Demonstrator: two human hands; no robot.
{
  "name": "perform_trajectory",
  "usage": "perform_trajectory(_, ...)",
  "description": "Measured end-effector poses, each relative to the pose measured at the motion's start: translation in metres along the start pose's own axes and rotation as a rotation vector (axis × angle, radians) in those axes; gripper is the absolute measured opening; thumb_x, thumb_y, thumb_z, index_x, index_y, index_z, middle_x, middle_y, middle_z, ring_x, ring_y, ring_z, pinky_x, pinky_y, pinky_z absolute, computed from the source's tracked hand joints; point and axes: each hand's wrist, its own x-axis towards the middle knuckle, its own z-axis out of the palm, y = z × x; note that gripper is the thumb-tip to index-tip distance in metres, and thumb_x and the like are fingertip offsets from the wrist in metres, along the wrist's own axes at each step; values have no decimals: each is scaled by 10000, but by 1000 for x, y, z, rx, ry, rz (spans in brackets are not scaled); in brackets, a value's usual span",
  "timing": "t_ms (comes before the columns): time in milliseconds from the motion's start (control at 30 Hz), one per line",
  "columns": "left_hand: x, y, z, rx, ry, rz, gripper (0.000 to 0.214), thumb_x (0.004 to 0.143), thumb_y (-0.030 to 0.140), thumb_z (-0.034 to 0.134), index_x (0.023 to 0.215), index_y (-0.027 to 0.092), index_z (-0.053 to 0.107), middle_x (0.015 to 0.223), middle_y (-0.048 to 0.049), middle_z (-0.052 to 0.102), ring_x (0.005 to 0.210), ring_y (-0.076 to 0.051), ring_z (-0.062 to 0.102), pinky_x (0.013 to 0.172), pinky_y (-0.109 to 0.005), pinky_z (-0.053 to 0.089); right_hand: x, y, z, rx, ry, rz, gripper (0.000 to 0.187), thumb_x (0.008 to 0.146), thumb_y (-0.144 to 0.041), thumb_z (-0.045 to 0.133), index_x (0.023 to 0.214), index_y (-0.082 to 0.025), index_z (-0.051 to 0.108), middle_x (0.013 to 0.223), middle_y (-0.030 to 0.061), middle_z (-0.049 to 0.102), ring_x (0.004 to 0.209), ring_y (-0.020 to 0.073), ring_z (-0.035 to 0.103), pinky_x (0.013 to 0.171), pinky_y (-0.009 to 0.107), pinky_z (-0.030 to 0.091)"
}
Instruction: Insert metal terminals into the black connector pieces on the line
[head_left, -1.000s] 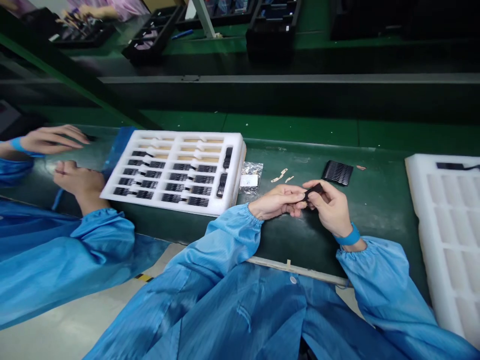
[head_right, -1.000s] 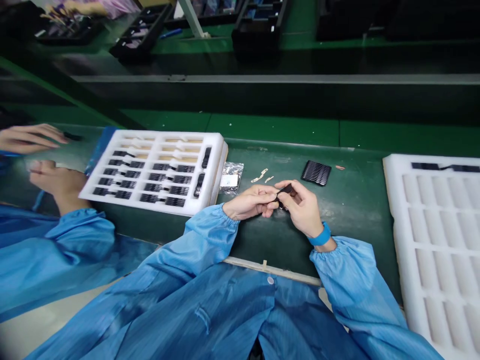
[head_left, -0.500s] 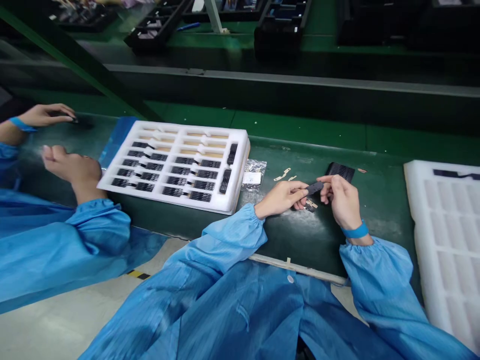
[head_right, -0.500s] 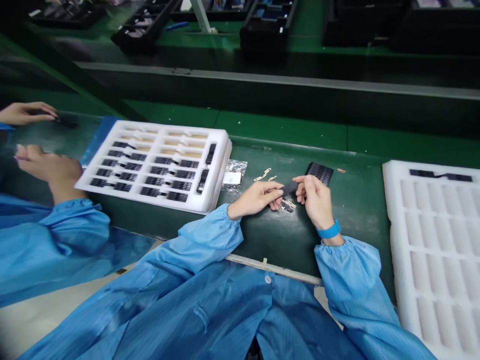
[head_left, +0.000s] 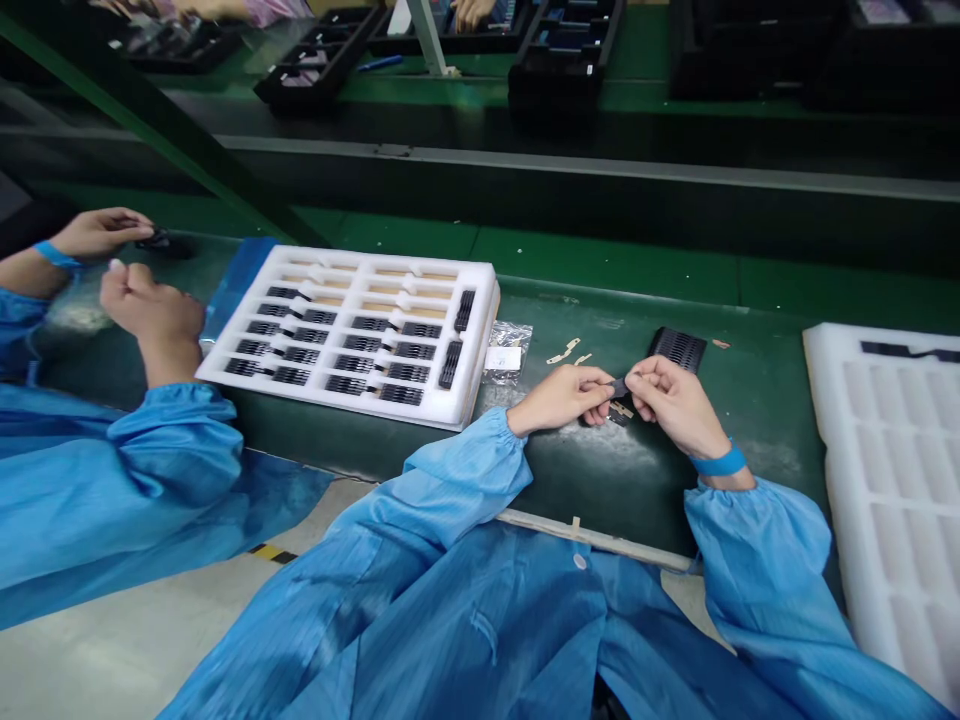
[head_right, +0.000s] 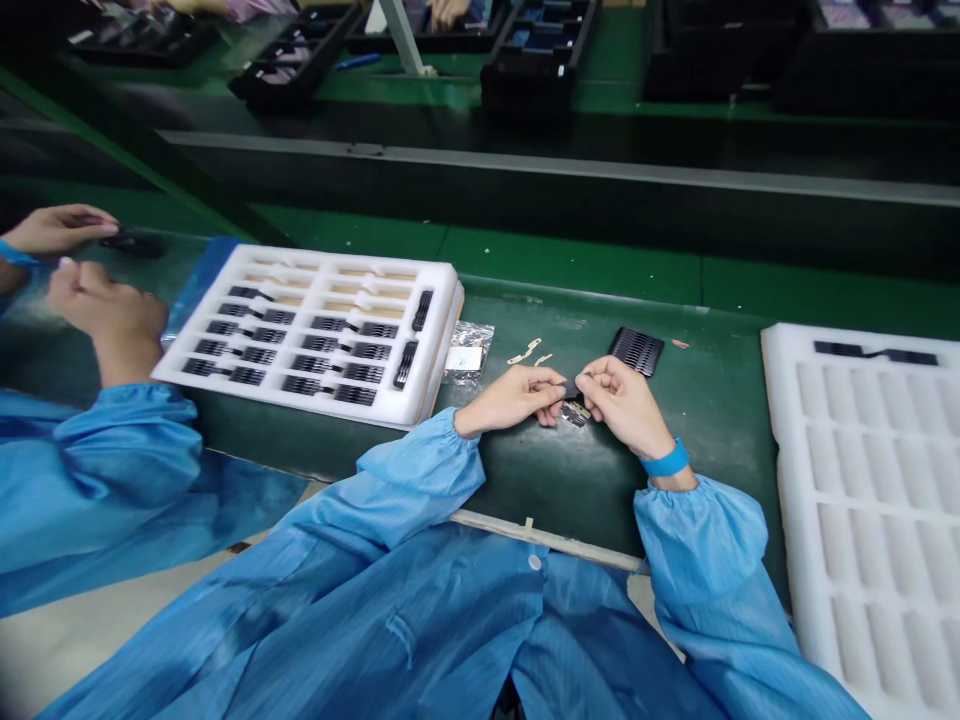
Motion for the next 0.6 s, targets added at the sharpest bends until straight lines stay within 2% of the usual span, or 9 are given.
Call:
perform_trajectory(67, 1, -1, 0, -24, -20, -26, 435, 927, 513, 611, 1023, 88, 611, 746, -66, 695, 613, -117, 680, 594, -224, 564, 1, -3, -6, 30, -25, 60, 327, 815, -443, 791, 872, -186, 597, 557, -42, 555, 432, 74, 443, 418, 192, 331)
perform_trajectory(100, 1, -1, -1, -42, -17, -35, 471, 935, 540, 586, 1073, 90, 603, 761, -79, 708, 615, -123, 686, 592, -227, 565, 1, -5, -9, 76, 19, 61, 312, 811, -426, 789, 855, -189, 591, 546, -47, 544, 428, 74, 439, 410, 188, 320)
perform_trajectory(200, 2, -2, -1, -79, 16, -37, 529, 965, 565, 519, 1200, 94, 573, 802, -100, 727, 630, -130, 697, 593, -229, 564, 5, -7, -17, 276, 269, -38, 294, 808, -430, 752, 922, -213, 590, 673, -17, 641, 538, 113, 567, 464, 203, 411)
perform_trajectory(267, 2, -1, -1, -83, 32, -38, 527, 975, 563, 500, 1192, 89, 583, 816, -106, 728, 633, -130, 697, 595, -230, 564, 7, -7, -22, 280, 395, -77, 347, 805, -456, 730, 1022, -221, 595, 840, 30, 716, 635, 150, 639, 513, 241, 471)
perform_trajectory(333, 1, -1, 0, -87, 36, -50, 521, 982, 560, 488, 1175, 86, 590, 806, -104, 725, 623, -131, 691, 587, -234, 562, 8, -5, -27, 86, 495, -66, 350, 811, -459, 715, 1029, -202, 617, 856, 57, 725, 604, 159, 624, 511, 265, 469)
perform_trajectory(400, 1, 0, 1, -89, 37, -60, 504, 992, 543, 479, 1170, 85, 593, 793, -96, 719, 617, -130, 688, 585, -235, 561, 8, -1, -32, -232, 585, -94, 267, 818, -423, 707, 936, -190, 648, 776, 45, 689, 583, 157, 586, 560, 294, 485)
perform_trajectory(500, 1, 1, 2, -88, 39, -73, 483, 1002, 522, 470, 1162, 84, 595, 779, -90, 713, 613, -127, 685, 588, -231, 558, 7, 6, -41, -728, 540, -219, 175, 795, -353, 713, 852, -197, 659, 793, 48, 626, 780, 218, 616, 820, 399, 526)
perform_trajectory(600, 1, 1, 2, -86, 38, -76, 469, 1015, 503, 453, 1167, 81, 590, 785, -96, 716, 608, -122, 683, 590, -225, 555, 6, 14, -47, -975, 477, -301, 126, 821, -292, 659, 909, -206, 635, 905, 81, 588, 984, 280, 602, 946, 445, 490)
